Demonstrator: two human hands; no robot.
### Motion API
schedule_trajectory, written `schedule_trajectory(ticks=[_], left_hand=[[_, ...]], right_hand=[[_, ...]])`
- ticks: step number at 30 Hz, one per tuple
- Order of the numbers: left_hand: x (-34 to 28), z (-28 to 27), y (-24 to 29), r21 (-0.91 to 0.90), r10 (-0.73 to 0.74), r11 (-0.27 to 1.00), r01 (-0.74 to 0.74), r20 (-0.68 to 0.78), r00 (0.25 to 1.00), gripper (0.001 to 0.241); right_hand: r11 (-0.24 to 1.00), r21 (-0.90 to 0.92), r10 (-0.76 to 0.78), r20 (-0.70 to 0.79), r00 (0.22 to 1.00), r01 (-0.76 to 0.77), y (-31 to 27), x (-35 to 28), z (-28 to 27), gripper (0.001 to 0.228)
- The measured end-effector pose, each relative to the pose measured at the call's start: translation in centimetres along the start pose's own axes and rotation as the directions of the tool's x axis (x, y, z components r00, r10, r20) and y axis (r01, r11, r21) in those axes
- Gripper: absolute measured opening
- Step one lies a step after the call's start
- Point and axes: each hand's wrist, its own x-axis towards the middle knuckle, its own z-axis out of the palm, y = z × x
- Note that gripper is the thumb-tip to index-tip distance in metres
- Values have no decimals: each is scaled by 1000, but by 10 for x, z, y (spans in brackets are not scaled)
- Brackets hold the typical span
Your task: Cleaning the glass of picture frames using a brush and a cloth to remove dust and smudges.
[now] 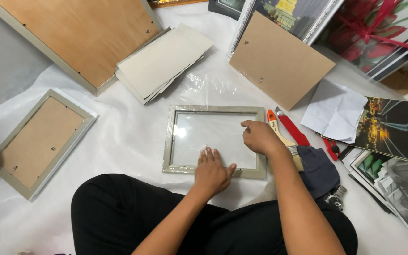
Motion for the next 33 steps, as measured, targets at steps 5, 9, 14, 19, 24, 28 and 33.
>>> schedule_trajectory(ticks=[5, 9, 14, 19, 24, 28, 33], left_hand=[[23, 30, 48, -85, 201, 977, -196, 47, 979, 88], [34, 50, 68, -51, 331, 943, -330, 19, 943, 86], [27, 34, 59, -17, 261, 965, -261, 38, 964, 87], [22, -4, 17, -16, 126, 992, -126, 61, 990, 85], [25, -33, -40, 30, -44, 999, 43, 9, 999, 86], [43, -26, -77, 64, -144, 987, 145, -28, 989, 88], [55, -17, -64, 26, -280, 959, 284, -106, 954, 98]], right_hand=[[1000, 14, 2, 20, 1000, -2, 3, 4, 5, 54], [1000, 19, 2, 46, 999, -3, -14, -10, -7, 55], [999, 20, 24, 48, 999, -25, -8, -9, -4, 55], [999, 13, 46, 53, 998, -47, 10, 5, 9, 55], [996, 31, 79, 59, 995, -81, 16, 8, 16, 57], [995, 31, 96, 59, 994, -98, 21, 12, 20, 58], [992, 8, 122, 48, 991, -122, 17, 13, 20, 62]])
